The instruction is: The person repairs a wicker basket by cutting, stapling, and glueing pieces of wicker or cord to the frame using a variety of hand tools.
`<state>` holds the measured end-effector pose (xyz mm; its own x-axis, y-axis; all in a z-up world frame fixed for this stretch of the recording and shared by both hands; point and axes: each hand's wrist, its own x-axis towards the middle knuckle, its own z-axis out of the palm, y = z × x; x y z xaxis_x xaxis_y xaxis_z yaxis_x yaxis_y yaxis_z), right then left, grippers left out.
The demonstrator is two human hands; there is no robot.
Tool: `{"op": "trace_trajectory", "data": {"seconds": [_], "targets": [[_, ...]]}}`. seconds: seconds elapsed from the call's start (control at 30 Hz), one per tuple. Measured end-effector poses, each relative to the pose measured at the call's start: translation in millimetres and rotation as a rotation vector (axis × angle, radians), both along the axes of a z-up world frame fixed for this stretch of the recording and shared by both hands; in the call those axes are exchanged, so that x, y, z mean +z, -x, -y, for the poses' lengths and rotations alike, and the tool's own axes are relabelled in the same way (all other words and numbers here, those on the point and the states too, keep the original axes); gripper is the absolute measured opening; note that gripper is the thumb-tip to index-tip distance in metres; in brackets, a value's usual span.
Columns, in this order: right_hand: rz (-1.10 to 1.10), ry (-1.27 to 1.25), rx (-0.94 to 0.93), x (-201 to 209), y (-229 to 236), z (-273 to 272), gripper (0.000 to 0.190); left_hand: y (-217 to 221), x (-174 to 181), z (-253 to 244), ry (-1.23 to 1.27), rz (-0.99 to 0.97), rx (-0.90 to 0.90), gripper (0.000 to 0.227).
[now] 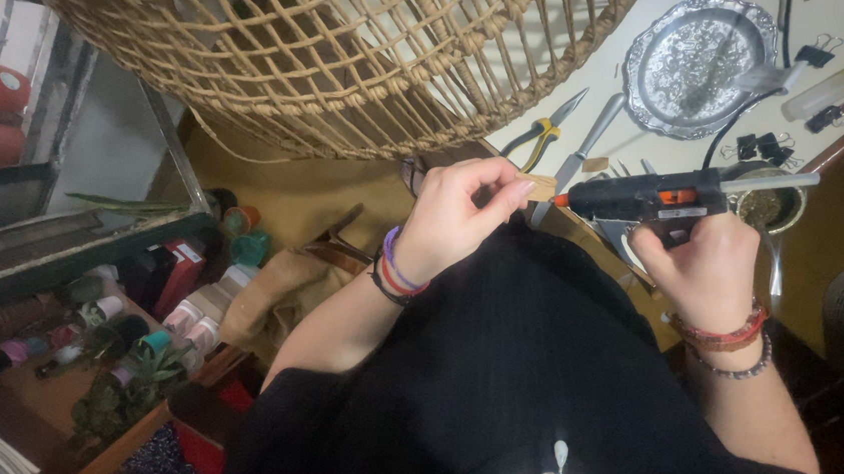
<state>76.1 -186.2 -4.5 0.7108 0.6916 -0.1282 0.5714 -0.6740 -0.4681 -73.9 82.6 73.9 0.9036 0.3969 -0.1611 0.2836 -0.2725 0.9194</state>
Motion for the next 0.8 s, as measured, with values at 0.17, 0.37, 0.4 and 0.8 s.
{"op": "trace_trajectory", "data": {"seconds": [0.17, 0.37, 0.4, 0.8], "targets": [[-0.032, -0.020, -0.007, 2.8, -2.2, -2.3, 0.034, -2.3, 0.6, -0.4, 0.008, -0.004, -0.001, 0.027], [-0.020, -0.041, 0.002, 3.9, -3.8, -5.7, 0.033, -5.6, 1.6, -0.7, 0.000, -0.015, 0.000, 0.026], [-0.023, -0.057, 0.002, 3.8, -4.5, -6.1, 0.025, -6.5, 1.8, -0.7, 0.002, -0.020, -0.005, 0.026], [-0.037, -0.037, -0.042, -2.3, -9.7, -3.0, 0.033, -10.4, 0.3, 2.3, 0.009, 0.005, -0.029, 0.025]]}}
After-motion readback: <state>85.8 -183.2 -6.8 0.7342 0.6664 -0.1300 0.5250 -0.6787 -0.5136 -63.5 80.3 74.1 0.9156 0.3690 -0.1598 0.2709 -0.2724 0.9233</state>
